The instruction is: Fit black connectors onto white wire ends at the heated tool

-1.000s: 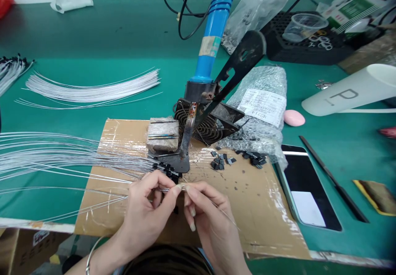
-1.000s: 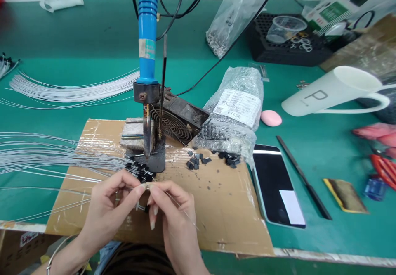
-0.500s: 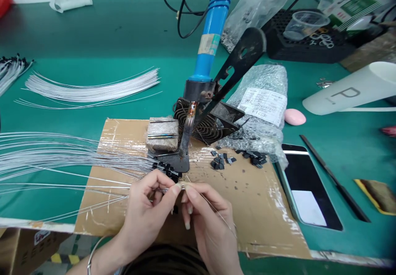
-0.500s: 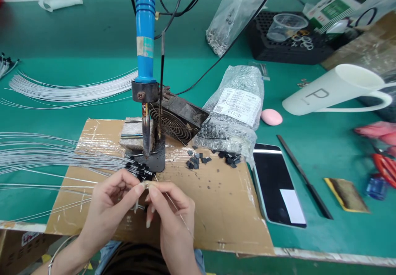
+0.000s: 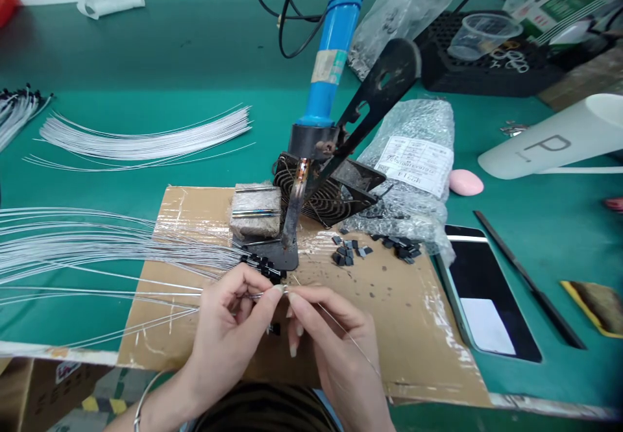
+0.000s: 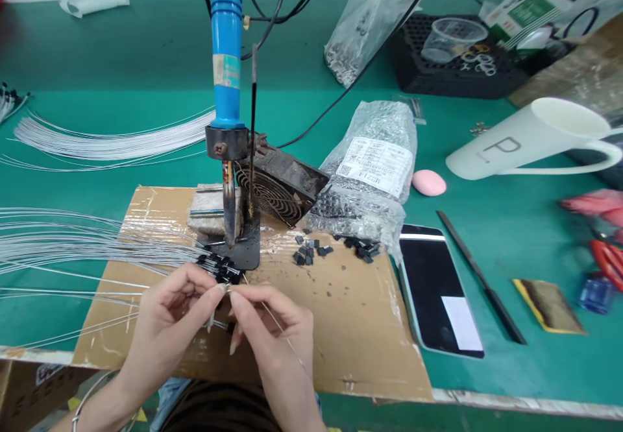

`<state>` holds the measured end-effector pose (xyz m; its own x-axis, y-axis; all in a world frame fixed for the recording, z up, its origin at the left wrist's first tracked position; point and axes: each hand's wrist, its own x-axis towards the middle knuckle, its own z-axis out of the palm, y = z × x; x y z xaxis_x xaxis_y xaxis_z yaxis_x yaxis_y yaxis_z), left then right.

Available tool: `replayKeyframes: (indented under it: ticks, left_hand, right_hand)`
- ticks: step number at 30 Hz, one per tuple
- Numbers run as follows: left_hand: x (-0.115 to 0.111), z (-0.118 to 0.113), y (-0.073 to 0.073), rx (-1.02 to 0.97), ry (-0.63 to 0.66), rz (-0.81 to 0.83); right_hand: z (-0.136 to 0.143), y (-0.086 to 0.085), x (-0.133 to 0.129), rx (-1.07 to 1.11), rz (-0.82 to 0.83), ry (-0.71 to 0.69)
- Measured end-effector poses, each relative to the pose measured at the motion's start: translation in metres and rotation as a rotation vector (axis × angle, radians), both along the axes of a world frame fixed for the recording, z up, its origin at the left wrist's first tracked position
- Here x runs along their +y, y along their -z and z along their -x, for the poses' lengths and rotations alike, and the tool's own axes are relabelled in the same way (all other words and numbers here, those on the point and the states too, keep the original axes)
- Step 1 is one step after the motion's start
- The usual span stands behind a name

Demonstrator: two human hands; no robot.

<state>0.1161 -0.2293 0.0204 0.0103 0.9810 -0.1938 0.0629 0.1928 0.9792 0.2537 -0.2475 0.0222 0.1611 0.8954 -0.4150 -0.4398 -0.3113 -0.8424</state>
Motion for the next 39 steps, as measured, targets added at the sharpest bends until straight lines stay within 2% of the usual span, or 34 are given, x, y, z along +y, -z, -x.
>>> replayKeyframes:
  ticks: [7,17,27,33,39]
  left_hand:
    - [-0.003,0.001,0.002,0.101,0.023,-0.047]
    - [-0.004,0.001,0.0,0.201,0.032,-0.108]
    - [0.001,0.003,-0.01,0.257,0.092,-0.165]
    - [-0.002,0.002,-0.001,0.256,0.047,-0.159]
    - [-0.006,-0.001,0.003,0.303,0.011,-0.169]
  right_hand:
    - [0.0,0.001,0.001,0.014,0.017,0.0]
    - [-0.007,0.01,0.001,0.13,-0.019,-0.098]
    - [-0.017,0.003,0.01,0.16,0.063,-0.183]
    - [-0.012,-0.001,0.007,0.16,0.08,-0.111]
    - [-0.006,0.011,0.003,0.213,0.033,-0.085]
